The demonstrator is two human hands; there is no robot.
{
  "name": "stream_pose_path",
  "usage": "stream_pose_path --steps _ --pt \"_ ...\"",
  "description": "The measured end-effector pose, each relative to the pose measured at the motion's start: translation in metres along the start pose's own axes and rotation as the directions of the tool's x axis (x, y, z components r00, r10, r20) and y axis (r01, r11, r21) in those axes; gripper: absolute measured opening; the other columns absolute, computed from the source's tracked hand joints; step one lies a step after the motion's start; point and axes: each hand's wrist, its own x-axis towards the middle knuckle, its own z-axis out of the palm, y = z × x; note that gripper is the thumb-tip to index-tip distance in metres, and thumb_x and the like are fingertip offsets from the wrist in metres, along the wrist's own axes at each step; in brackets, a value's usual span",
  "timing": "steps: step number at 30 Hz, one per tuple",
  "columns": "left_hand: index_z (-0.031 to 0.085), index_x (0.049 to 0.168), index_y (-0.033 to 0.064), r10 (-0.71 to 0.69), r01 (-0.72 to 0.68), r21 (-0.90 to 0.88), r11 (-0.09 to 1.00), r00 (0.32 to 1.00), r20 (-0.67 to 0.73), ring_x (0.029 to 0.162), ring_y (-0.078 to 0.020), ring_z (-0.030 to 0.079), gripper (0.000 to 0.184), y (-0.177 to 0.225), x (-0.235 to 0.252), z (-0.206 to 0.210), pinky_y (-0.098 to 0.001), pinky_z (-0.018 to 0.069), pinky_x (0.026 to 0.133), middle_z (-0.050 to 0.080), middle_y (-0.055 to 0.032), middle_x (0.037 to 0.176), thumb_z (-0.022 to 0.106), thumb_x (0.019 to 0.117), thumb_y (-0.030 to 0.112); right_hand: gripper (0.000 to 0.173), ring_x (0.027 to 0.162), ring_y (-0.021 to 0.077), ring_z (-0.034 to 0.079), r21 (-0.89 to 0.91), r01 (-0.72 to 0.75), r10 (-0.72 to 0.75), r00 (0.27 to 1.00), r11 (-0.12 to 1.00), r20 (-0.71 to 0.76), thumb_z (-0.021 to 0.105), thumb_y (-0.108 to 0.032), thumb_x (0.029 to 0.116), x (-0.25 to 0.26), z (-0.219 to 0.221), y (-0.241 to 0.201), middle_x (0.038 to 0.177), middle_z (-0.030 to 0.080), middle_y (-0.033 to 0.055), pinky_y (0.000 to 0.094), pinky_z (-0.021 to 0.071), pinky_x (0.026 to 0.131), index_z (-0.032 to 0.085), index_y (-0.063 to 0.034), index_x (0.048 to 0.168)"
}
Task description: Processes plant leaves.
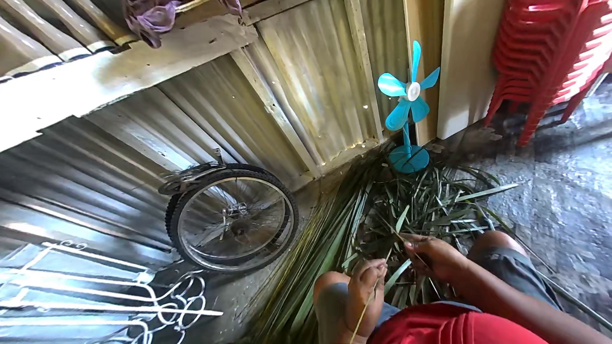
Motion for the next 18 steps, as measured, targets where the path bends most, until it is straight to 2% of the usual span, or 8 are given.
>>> stream_pose_path --steps 2,5,7,9,11,14,16,18 --pt "0.071 0.088 0.0026 -0.001 0.001 -0.004 1.000 1.000 0.024 0.103 -0.0154 0.073 0.009 0.003 -0.002 -0.005 -0.0300 0.0608 0.094 0.075 -0.0088 0.109 0.067 0.0956 0.005 0.043 0.048 0.0078 0.044 0.006 0.020 -0.019 0.989 1.000 -0.147 0.058 -0.011 0.1006 0.011 -0.010 -0.002 0.071 0.054 0.0008 0.0241 0.0388 0.042 0.053 -0.0108 0.144" --pt "0.072 0.089 0.0029 -0.026 0.026 -0.012 1.000 0.999 0.028 0.102 -0.0148 0.073 0.008 0.005 -0.008 -0.009 -0.0295 0.0612 0.093 0.076 -0.0080 0.107 0.067 0.0952 0.006 0.037 0.049 0.0091 0.044 -0.011 0.013 -0.016 0.934 1.000 -0.358 0.054 -0.012 0.1018 0.027 -0.039 -0.005 0.074 0.055 0.0018 0.0259 0.0383 0.042 0.057 -0.0116 0.139" --pt "0.071 0.088 0.0031 -0.035 0.036 -0.034 0.999 0.999 0.016 0.100 -0.0149 0.074 0.008 0.003 -0.013 -0.008 -0.0295 0.0618 0.091 0.076 -0.0084 0.106 0.068 0.0949 0.005 0.034 0.052 0.0105 0.046 -0.085 0.004 -0.042 0.887 0.996 -0.460 0.062 -0.010 0.0971 0.038 -0.060 0.000 0.076 0.057 0.0041 0.0278 0.0396 0.044 0.062 -0.0084 0.132" --pt "0.070 0.088 0.0030 -0.045 0.044 -0.057 0.997 0.999 -0.013 0.099 -0.0151 0.074 0.007 0.003 -0.016 -0.009 -0.0294 0.0625 0.090 0.076 -0.0086 0.105 0.068 0.0949 0.005 0.028 0.065 0.0170 0.053 -0.159 -0.025 -0.072 0.818 0.987 -0.571 0.072 -0.014 0.0923 0.048 -0.083 0.009 0.085 0.061 0.0094 0.0372 0.0474 0.055 0.066 -0.0044 0.118" --pt "0.072 0.089 0.0017 -0.092 0.088 -0.059 0.994 0.994 -0.060 0.097 -0.0147 0.075 0.005 0.006 -0.011 -0.013 -0.0293 0.0630 0.089 0.077 -0.0084 0.104 0.069 0.0924 0.003 0.033 0.075 0.0224 0.057 -0.206 -0.070 -0.075 0.778 0.976 -0.624 0.077 -0.017 0.0906 0.048 -0.099 0.008 0.094 0.063 0.0139 0.0440 0.0499 0.064 0.067 -0.0028 0.118" --pt "0.073 0.093 0.0015 -0.173 0.165 -0.078 0.983 0.979 -0.104 0.096 -0.0144 0.075 0.003 -0.004 -0.012 -0.015 -0.0298 0.0632 0.090 0.077 -0.0071 0.104 0.071 0.0910 0.001 0.036 0.075 0.0224 0.058 -0.257 -0.143 -0.034 0.815 0.956 -0.578 0.077 -0.022 0.0921 0.037 -0.087 0.005 0.094 0.064 0.0137 0.0438 0.0514 0.065 0.067 -0.0046 0.122" --pt "0.073 0.098 -0.0006 -0.220 0.203 -0.135 0.970 0.968 -0.122 0.092 -0.0157 0.076 0.008 -0.015 -0.011 -0.009 -0.0311 0.0646 0.086 0.077 -0.0078 0.103 0.071 0.0906 -0.002 0.031 0.055 0.0123 0.047 -0.217 -0.094 -0.017 0.887 0.972 -0.461 0.071 -0.022 0.0960 0.022 -0.060 0.002 0.076 0.056 0.0045 0.0300 0.0434 0.048 0.066 -0.0072 0.123" --pt "0.072 0.100 -0.0029 -0.277 0.246 -0.209 0.946 0.951 -0.135 0.088 -0.0181 0.077 0.010 -0.020 -0.006 -0.002 -0.0328 0.0660 0.082 0.077 -0.0101 0.102 0.071 0.0903 -0.004 0.029 0.049 0.0087 0.044 -0.128 -0.050 0.016 0.968 0.991 -0.252 0.065 -0.019 0.0994 0.004 -0.028 -0.005 0.070 0.053 0.0007 0.0244 0.0407 0.044 0.065 -0.0071 0.126"
